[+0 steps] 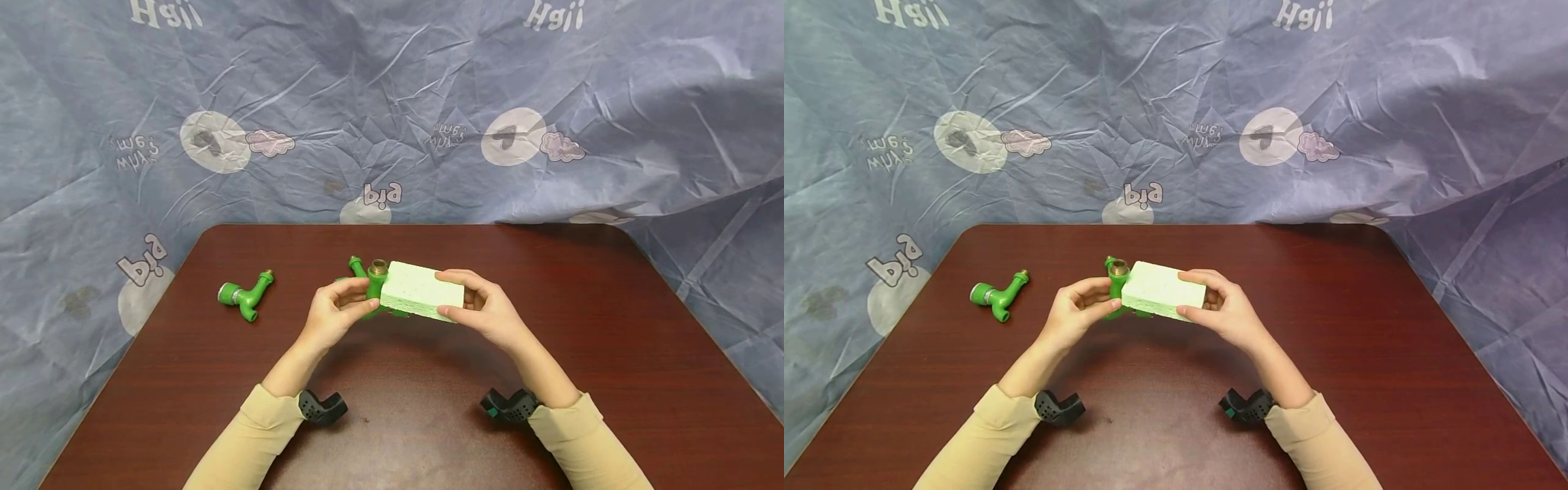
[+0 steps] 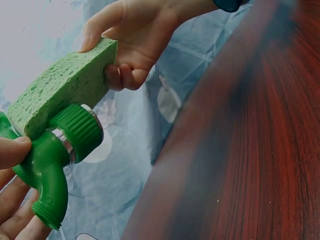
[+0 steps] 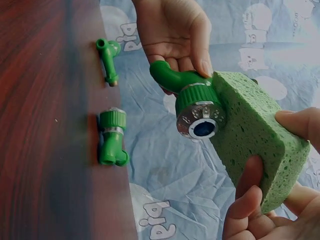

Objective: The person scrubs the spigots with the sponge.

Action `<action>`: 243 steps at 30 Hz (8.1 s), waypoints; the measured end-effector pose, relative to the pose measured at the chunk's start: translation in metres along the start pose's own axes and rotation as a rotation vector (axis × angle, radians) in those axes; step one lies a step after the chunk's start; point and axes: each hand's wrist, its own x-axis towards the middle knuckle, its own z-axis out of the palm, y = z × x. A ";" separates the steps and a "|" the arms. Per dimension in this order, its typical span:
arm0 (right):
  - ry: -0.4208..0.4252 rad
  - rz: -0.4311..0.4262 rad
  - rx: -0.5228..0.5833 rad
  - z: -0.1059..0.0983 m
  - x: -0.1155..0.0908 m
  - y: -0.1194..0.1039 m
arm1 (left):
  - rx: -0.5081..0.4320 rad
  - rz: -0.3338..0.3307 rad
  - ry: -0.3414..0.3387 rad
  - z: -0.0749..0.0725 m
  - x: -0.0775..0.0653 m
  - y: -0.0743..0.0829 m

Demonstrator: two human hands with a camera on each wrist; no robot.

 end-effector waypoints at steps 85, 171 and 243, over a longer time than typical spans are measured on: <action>0.098 0.148 -0.016 -0.033 0.004 0.008 | 0.579 -0.327 0.551 -0.091 0.016 -0.065; -0.035 -0.147 0.134 -0.010 0.001 -0.003 | -0.071 0.086 0.040 0.024 0.001 -0.002; 0.242 -0.107 0.052 -0.031 0.002 -0.002 | -0.059 0.207 0.081 0.009 0.001 0.015</action>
